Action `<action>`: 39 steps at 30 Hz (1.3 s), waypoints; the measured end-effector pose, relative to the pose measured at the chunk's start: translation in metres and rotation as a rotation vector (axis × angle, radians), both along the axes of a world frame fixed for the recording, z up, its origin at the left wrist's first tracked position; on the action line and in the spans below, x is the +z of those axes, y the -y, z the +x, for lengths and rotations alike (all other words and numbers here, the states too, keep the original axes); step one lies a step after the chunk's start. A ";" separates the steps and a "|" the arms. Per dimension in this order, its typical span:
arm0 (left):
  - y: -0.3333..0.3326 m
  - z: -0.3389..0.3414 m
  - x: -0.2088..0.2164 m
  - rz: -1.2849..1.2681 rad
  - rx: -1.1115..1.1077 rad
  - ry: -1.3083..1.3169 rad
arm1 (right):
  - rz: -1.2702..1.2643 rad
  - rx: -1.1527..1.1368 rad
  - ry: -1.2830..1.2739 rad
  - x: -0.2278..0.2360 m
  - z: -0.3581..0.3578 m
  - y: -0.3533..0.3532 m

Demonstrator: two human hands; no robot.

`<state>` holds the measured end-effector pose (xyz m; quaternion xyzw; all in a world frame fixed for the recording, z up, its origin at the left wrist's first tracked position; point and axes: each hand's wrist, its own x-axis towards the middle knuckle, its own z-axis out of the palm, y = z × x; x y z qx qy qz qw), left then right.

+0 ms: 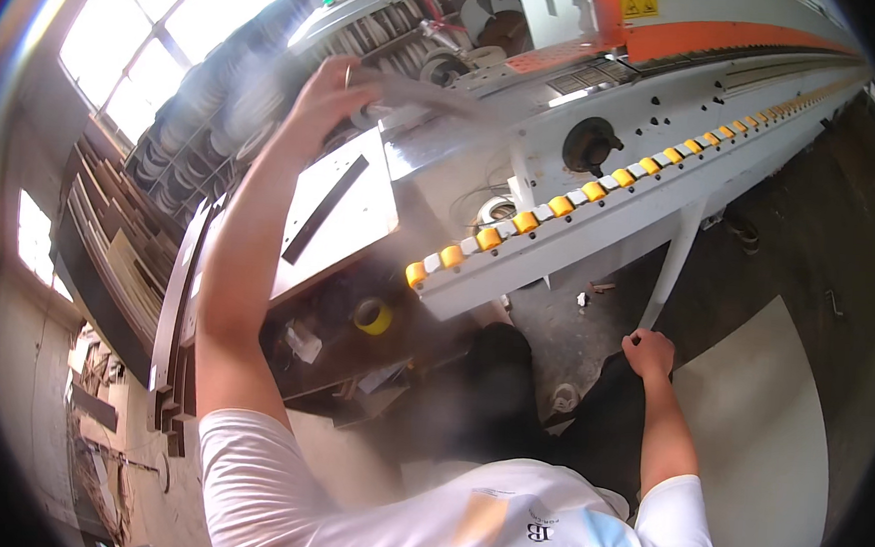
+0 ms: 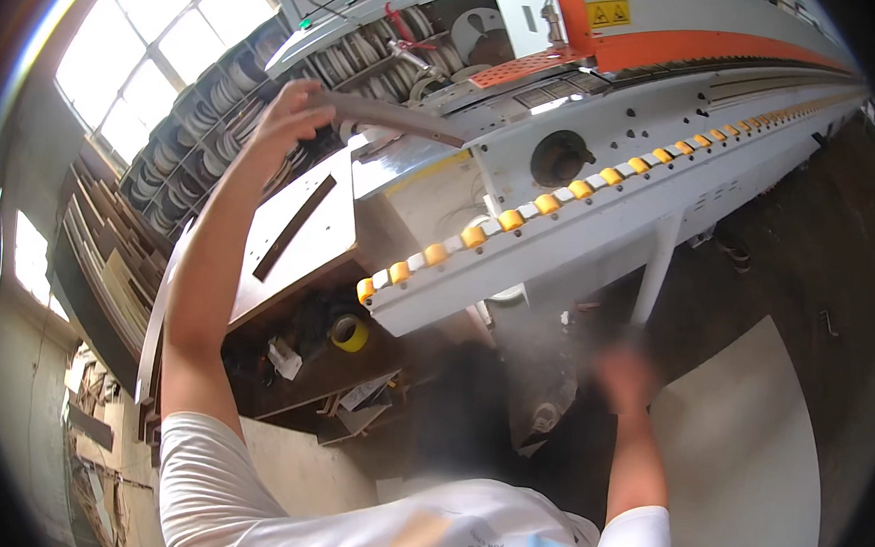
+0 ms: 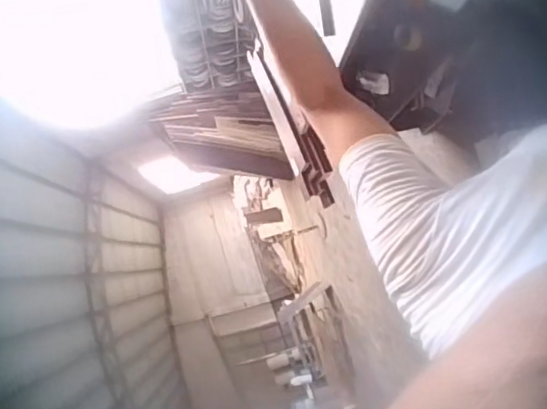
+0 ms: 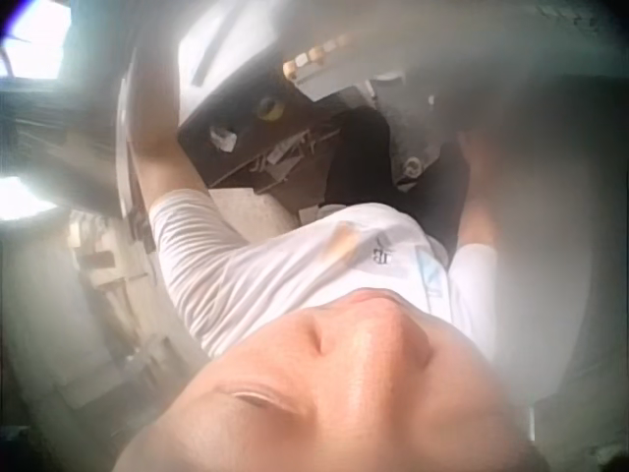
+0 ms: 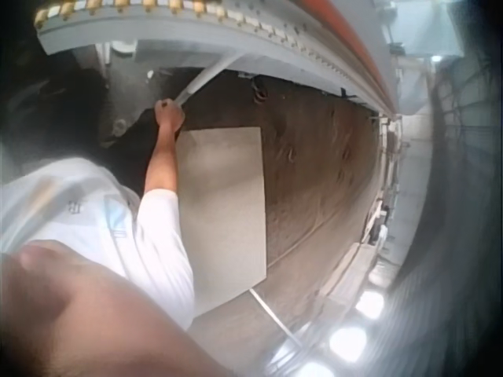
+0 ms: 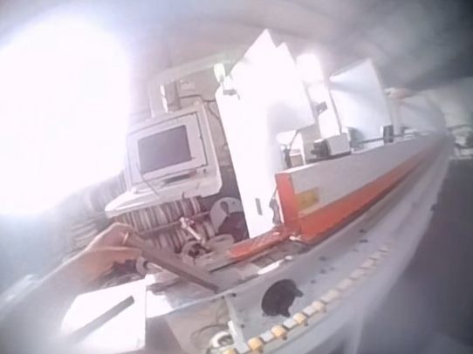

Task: The person feeds several narrow wooden boards into an edge banding machine by hand, sliding them along the guide rail and removing them once processed.

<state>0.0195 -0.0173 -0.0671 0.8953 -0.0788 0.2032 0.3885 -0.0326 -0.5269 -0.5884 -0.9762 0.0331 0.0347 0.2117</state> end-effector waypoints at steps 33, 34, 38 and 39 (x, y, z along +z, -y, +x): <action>0.062 0.019 -0.130 1.305 0.161 -0.070 | -0.025 0.092 0.095 0.010 -0.016 0.011; 0.067 0.022 -0.130 1.308 0.163 -0.067 | 0.006 0.100 0.090 0.013 -0.016 0.010; 0.088 0.041 -0.133 1.342 0.156 -0.020 | 0.073 0.089 0.066 0.030 -0.015 0.009; 0.094 0.048 -0.133 1.359 0.151 0.000 | 0.079 0.078 0.058 0.029 -0.014 0.010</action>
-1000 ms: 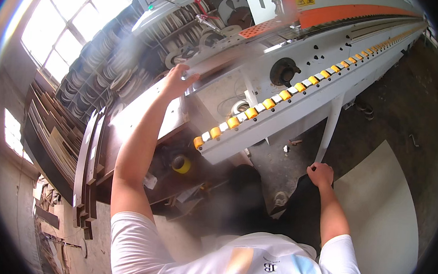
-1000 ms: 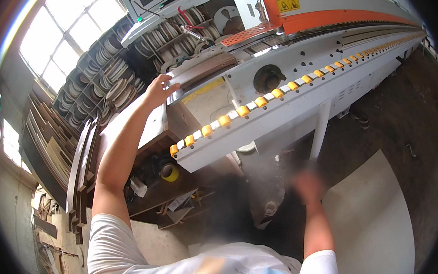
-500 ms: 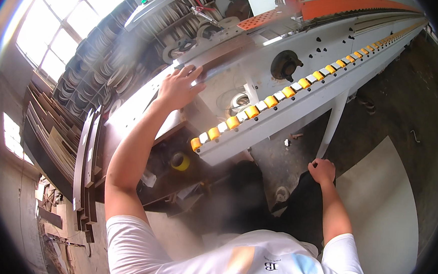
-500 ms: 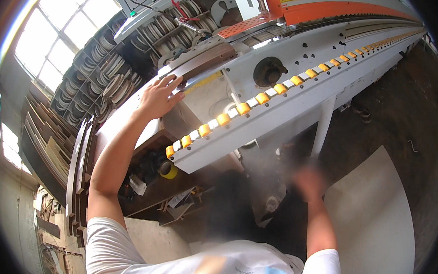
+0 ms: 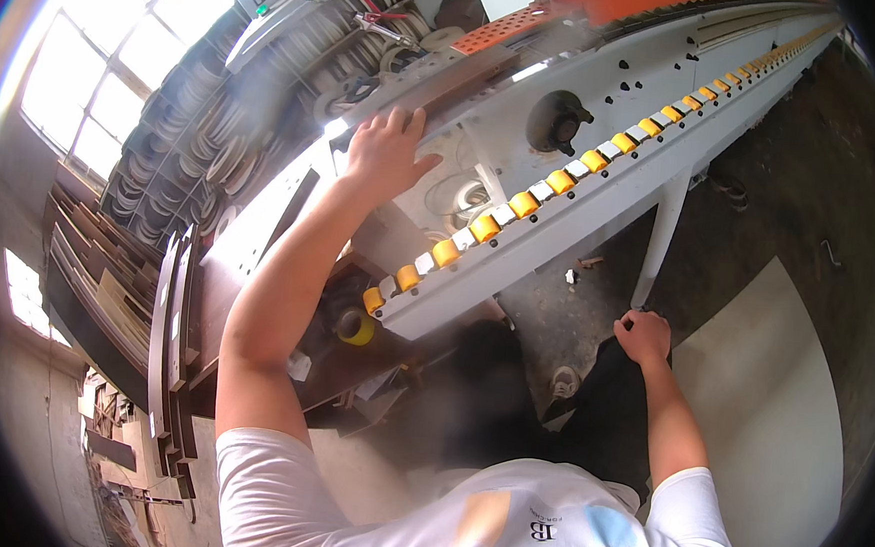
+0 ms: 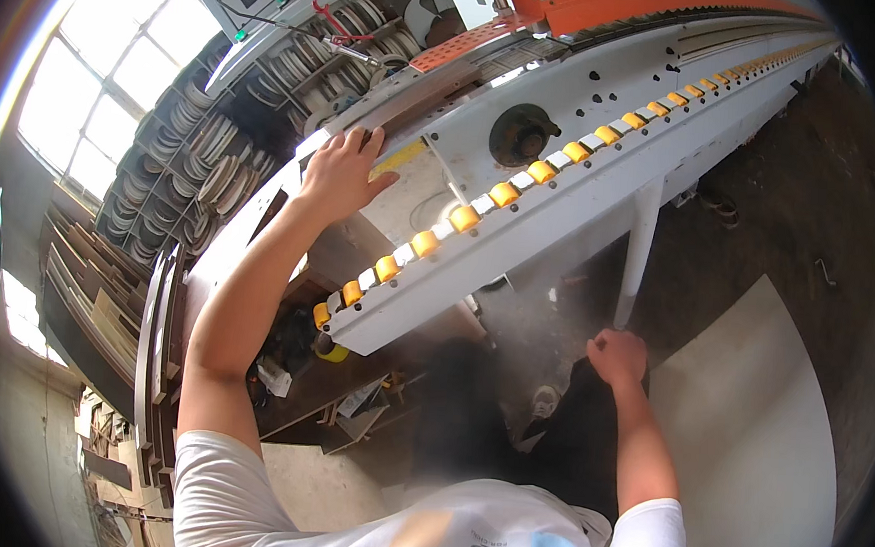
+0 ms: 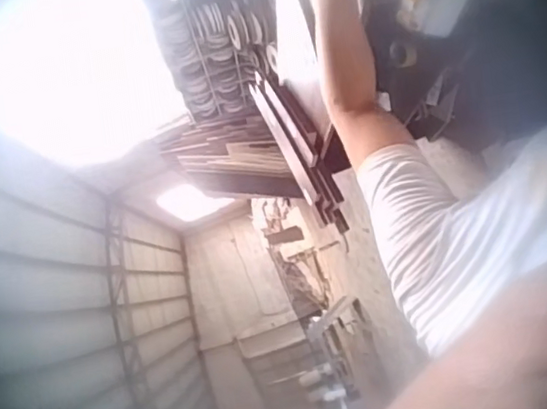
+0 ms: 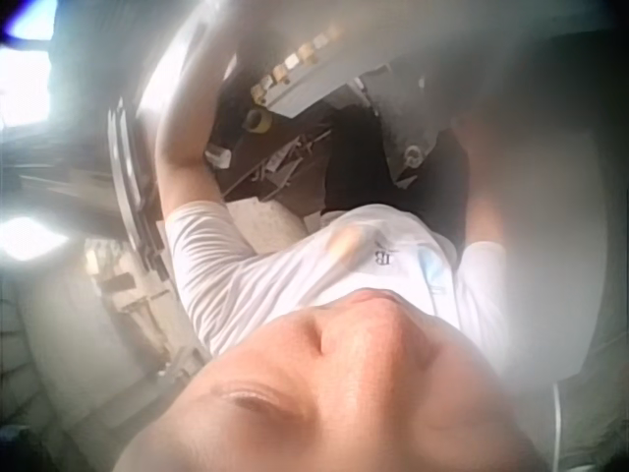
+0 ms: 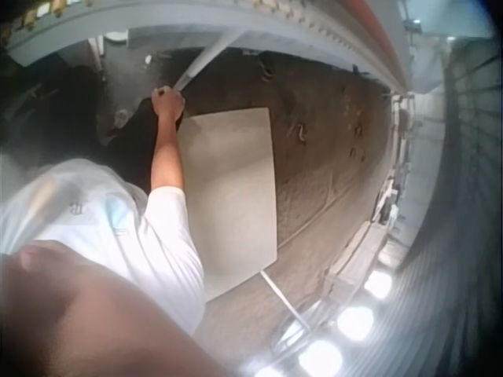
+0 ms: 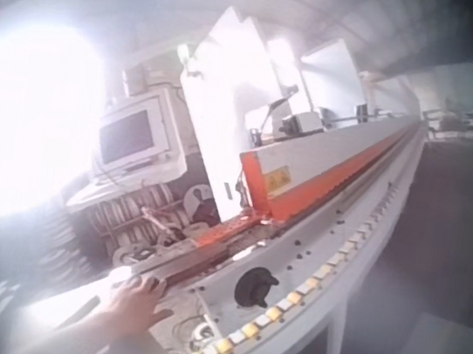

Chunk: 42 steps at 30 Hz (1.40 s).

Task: The person feeds several narrow wooden boards into an edge banding machine by hand, sliding them along the guide rail and removing them once processed.

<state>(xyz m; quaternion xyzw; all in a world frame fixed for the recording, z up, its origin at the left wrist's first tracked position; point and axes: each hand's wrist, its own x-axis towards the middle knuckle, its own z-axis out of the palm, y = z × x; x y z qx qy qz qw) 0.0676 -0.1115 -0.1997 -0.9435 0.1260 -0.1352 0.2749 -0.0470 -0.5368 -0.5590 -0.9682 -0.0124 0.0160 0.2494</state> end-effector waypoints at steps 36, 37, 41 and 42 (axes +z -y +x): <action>-0.145 -0.116 0.045 -0.313 0.265 0.052 | -0.018 -0.055 -0.055 -0.006 0.007 -0.002; -0.179 -0.135 0.050 -0.353 0.334 0.020 | -0.015 -0.050 -0.058 -0.006 0.003 -0.003; -0.263 -0.187 0.069 -0.615 0.583 -0.133 | -0.022 -0.025 -0.049 -0.005 0.005 -0.002; -0.274 -0.197 0.065 -0.679 0.576 -0.118 | -0.024 -0.020 -0.042 -0.006 0.008 -0.001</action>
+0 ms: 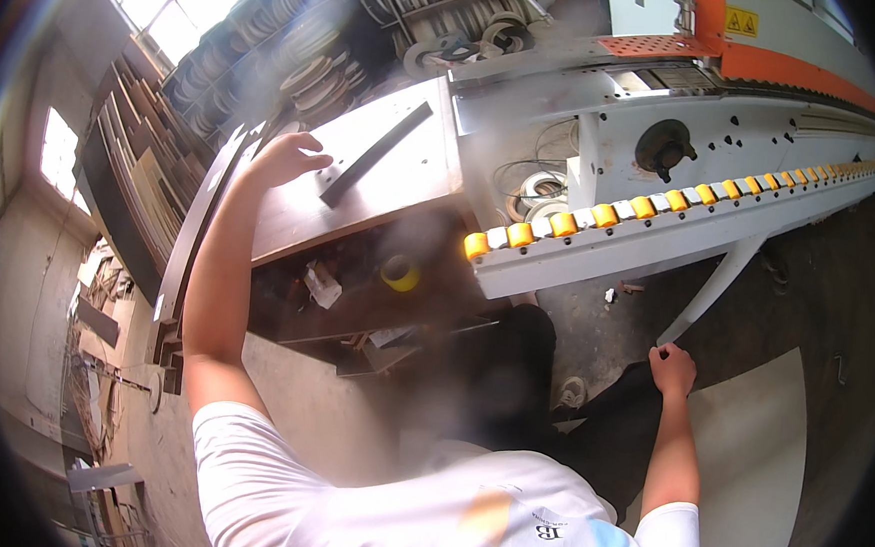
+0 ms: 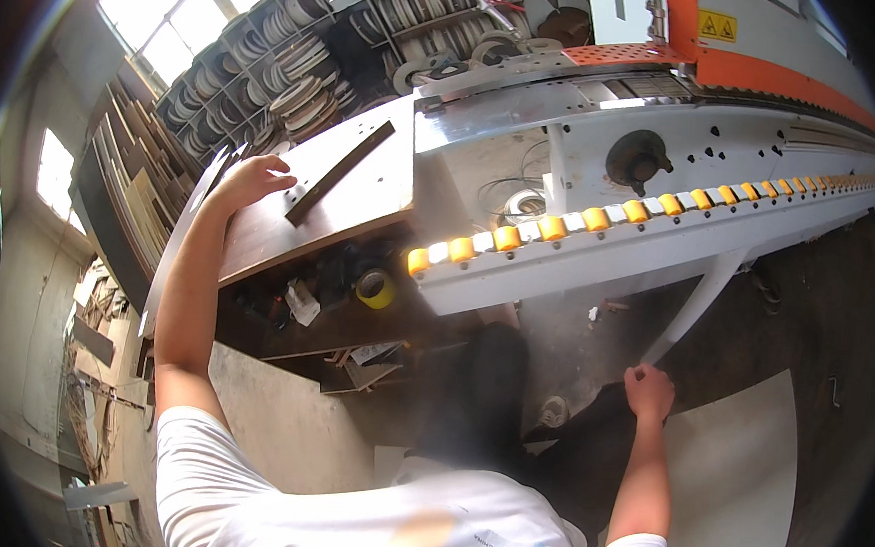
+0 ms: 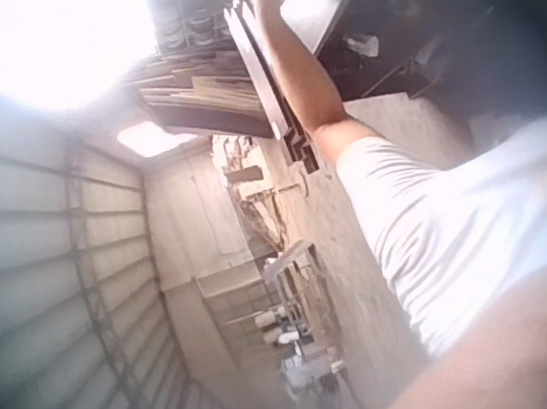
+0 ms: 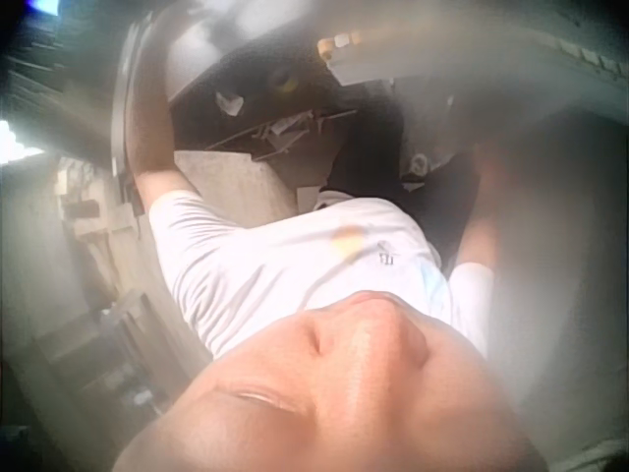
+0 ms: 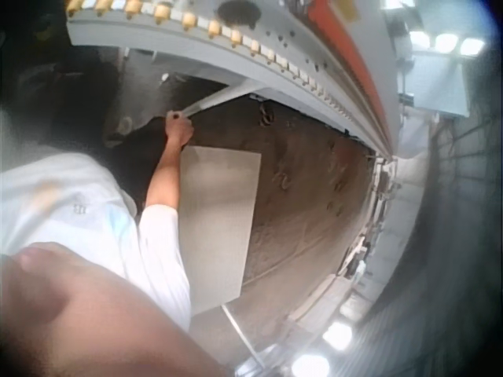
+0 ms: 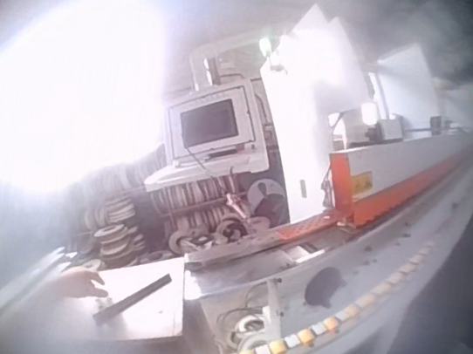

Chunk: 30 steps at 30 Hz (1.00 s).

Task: The person feeds several narrow wooden boards into an edge banding machine by hand, sliding them along the guide rail and removing them once processed.

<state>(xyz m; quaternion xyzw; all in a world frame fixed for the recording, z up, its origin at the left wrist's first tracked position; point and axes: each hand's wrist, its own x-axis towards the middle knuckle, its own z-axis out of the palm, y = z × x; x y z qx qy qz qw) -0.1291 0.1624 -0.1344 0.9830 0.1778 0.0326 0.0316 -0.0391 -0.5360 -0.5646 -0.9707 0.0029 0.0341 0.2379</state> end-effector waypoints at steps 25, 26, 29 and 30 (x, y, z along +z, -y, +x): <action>0.134 0.084 -0.072 0.039 -0.546 0.420 | 0.037 0.018 0.068 0.003 -0.015 0.005; 0.145 0.096 -0.072 0.044 -0.553 0.419 | 0.039 0.013 0.067 0.003 -0.015 0.004; 0.167 0.136 -0.075 0.135 -0.640 0.472 | 0.025 0.005 0.055 0.002 -0.013 0.004; 0.177 0.149 -0.073 0.164 -0.667 0.481 | 0.015 0.003 0.049 0.002 -0.012 0.006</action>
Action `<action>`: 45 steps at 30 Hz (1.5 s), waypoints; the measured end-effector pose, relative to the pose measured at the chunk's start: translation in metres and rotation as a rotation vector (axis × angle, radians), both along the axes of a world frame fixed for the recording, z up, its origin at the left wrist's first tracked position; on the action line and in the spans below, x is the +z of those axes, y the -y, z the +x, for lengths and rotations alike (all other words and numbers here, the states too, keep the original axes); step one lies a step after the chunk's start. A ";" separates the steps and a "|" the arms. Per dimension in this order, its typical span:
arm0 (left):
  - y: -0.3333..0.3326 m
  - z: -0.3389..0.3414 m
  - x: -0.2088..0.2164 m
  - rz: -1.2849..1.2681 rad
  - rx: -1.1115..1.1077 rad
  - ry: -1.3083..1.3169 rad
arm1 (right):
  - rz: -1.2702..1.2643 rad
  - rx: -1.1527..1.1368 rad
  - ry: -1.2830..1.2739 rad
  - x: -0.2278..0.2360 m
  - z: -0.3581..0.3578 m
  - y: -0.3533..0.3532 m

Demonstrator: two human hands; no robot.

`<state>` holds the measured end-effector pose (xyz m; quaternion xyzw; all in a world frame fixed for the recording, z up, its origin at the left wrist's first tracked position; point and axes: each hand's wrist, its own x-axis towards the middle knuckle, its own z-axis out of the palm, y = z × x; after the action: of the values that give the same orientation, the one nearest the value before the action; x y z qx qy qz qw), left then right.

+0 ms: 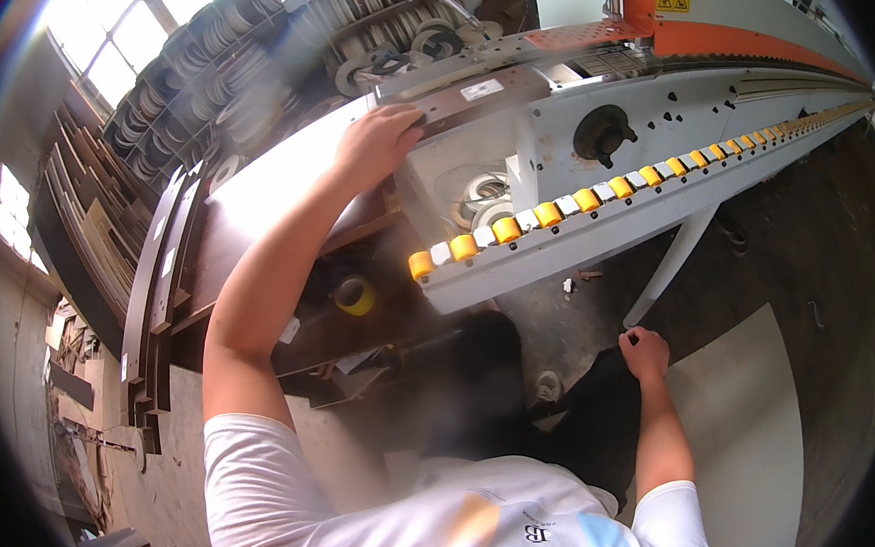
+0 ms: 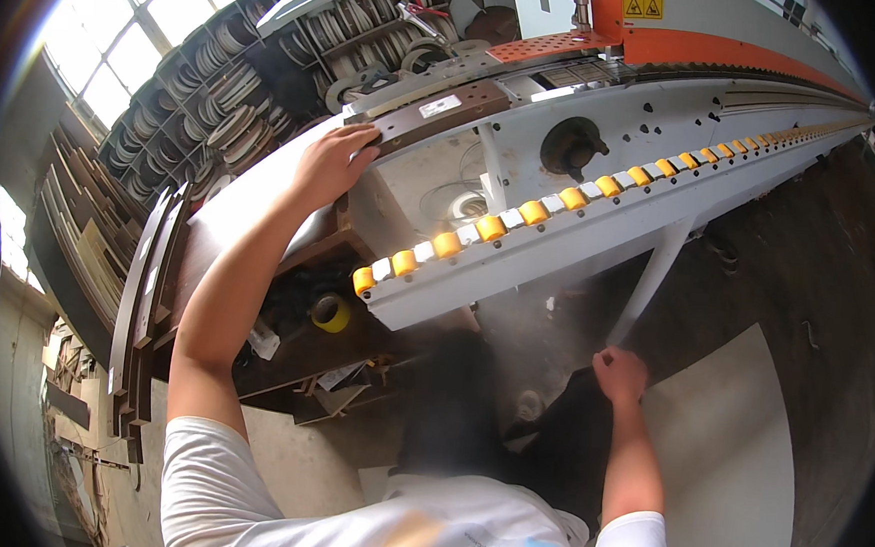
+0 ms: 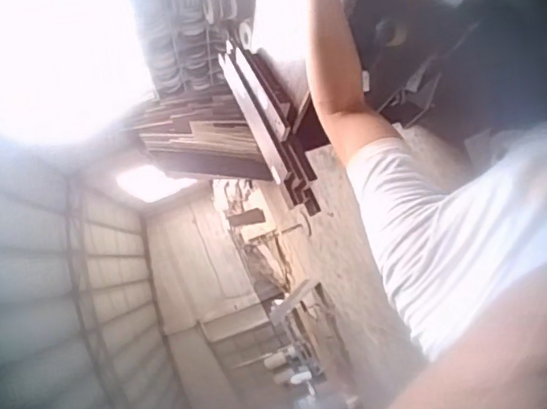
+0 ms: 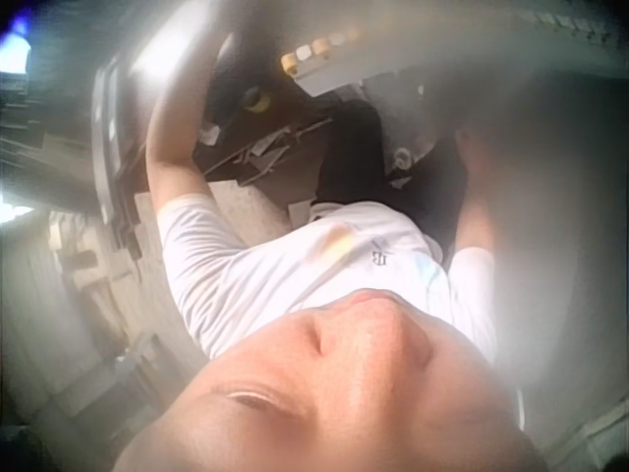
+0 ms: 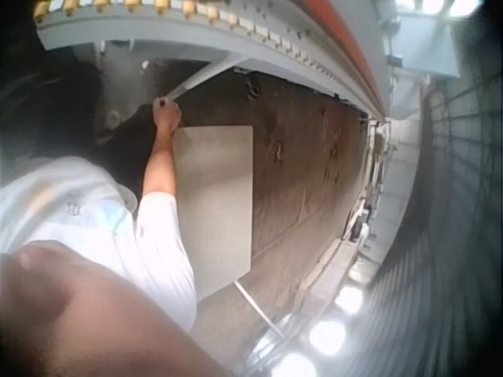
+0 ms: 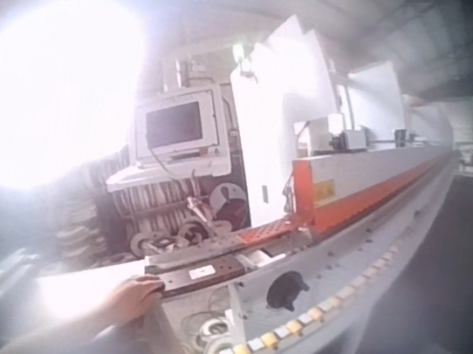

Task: The person feeds several narrow wooden boards into an edge banding machine by hand, sliding them along the guide rail and removing them once processed.

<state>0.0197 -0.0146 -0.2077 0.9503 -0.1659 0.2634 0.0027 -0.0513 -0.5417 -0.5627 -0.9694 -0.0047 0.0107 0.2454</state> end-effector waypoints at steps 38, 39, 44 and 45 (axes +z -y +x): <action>0.075 0.046 0.001 0.247 0.076 -0.058 | -0.055 -0.072 -0.240 -0.005 0.032 -0.006; 0.079 0.047 0.001 0.226 0.075 -0.074 | -0.044 -0.082 -0.236 -0.007 0.032 -0.006; 0.078 0.060 -0.009 0.345 0.012 0.063 | -0.079 -0.066 -0.252 -0.005 0.031 -0.009; 0.081 0.063 -0.008 0.385 0.022 0.056 | -0.084 -0.061 -0.267 0.002 0.032 -0.010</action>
<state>0.0831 -0.0957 -0.2157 0.9273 -0.2029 0.2532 -0.1867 -0.0195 -0.5318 -0.5604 -0.9684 0.0581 0.1324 0.2034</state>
